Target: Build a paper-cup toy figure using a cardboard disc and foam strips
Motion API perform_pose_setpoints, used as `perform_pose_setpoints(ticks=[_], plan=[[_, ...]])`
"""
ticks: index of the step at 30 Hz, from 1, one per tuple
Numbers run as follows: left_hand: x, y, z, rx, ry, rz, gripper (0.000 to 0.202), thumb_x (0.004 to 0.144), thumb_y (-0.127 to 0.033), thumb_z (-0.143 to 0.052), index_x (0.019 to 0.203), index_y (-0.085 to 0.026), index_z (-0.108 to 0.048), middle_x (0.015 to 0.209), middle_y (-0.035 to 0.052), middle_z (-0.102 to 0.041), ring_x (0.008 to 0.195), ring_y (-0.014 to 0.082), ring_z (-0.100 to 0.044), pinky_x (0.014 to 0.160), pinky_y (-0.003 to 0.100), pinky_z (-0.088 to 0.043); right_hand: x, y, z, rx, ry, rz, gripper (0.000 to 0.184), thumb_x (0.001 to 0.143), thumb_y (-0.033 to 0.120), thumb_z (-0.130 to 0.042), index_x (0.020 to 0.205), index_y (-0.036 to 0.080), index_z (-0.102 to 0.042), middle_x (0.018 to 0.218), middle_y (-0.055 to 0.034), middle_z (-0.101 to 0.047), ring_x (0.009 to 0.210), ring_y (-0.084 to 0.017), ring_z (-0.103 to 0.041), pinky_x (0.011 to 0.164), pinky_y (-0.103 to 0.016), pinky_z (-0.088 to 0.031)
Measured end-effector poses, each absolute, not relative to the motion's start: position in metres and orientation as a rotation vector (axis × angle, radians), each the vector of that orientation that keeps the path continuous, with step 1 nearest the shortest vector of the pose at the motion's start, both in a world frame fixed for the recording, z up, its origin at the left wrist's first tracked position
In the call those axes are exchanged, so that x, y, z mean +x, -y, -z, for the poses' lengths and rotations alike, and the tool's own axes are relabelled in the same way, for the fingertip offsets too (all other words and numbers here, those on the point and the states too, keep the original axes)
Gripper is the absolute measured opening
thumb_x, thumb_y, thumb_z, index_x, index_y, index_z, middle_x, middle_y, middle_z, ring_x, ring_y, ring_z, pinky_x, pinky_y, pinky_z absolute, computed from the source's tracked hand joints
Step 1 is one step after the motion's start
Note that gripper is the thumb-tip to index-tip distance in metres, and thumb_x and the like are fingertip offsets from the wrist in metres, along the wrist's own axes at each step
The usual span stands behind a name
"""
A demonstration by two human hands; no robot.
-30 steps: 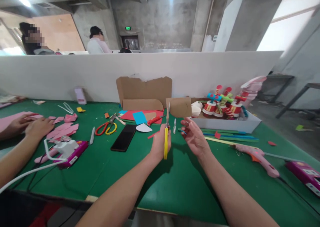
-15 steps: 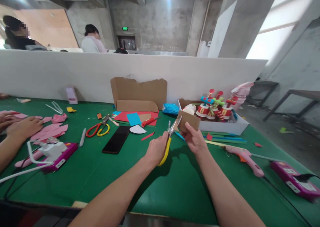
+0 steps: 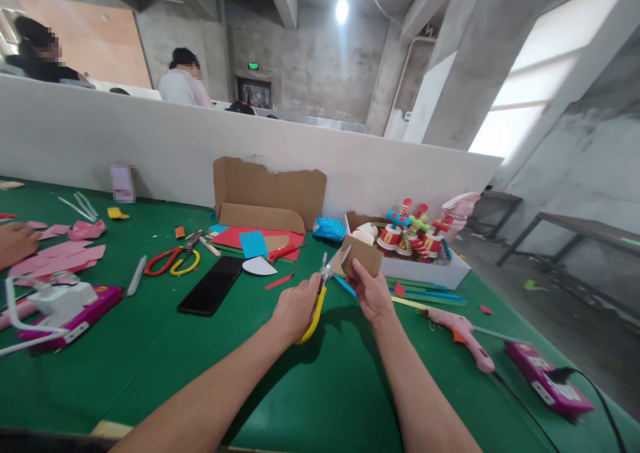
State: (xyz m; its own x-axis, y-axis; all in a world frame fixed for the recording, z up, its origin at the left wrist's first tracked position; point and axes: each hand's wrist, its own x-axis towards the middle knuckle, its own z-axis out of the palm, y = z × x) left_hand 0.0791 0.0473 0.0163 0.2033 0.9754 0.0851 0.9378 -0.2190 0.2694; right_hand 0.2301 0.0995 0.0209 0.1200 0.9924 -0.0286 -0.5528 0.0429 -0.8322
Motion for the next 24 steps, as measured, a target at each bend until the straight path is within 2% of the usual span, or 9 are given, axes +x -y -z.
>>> perform_pose_setpoints(ticks=[11, 21, 24], plan=[[0.0762, -0.0502, -0.0141, 2.354, -1.833, -0.376, 0.024, 0.096, -0.028, -0.028, 0.113, -0.017, -0.042, 0.099, 0.0128, -0.065, 0.088, 0.0251, -0.066, 0.070, 0.033, -0.049, 0.2311, -0.1031, -0.0177, -0.820, 0.740, -1.267, 0.041, 0.044, 0.027, -0.088, 0.079, 0.015, -0.069, 0.070, 0.0006, -0.071, 0.061, -0.012, -0.063, 0.052, -0.021, -0.052], [0.0795, -0.0501, -0.0108, 2.305, -1.883, -0.457, 0.024, 0.096, -0.031, -0.030, 0.113, -0.019, -0.041, 0.099, 0.0099, -0.066, 0.083, 0.0229, -0.067, 0.065, 0.029, -0.046, 0.2255, -0.0989, -0.0160, -0.824, 0.766, -1.309, 0.041, 0.043, 0.029, -0.088, 0.076, 0.014, -0.069, 0.067, -0.0003, -0.070, 0.057, -0.013, -0.062, 0.052, -0.024, -0.052], [0.0808, -0.0489, -0.0109, 2.296, -1.905, -0.477, 0.025, 0.096, -0.032, -0.029, 0.115, -0.019, -0.040, 0.100, 0.0099, -0.066, 0.084, 0.0224, -0.067, 0.064, 0.028, -0.046, 0.2252, -0.0982, -0.0146, -0.796, 0.782, -1.331, 0.043, 0.044, 0.030, -0.087, 0.080, 0.014, -0.069, 0.071, -0.0010, -0.071, 0.061, -0.014, -0.063, 0.054, -0.024, -0.052]])
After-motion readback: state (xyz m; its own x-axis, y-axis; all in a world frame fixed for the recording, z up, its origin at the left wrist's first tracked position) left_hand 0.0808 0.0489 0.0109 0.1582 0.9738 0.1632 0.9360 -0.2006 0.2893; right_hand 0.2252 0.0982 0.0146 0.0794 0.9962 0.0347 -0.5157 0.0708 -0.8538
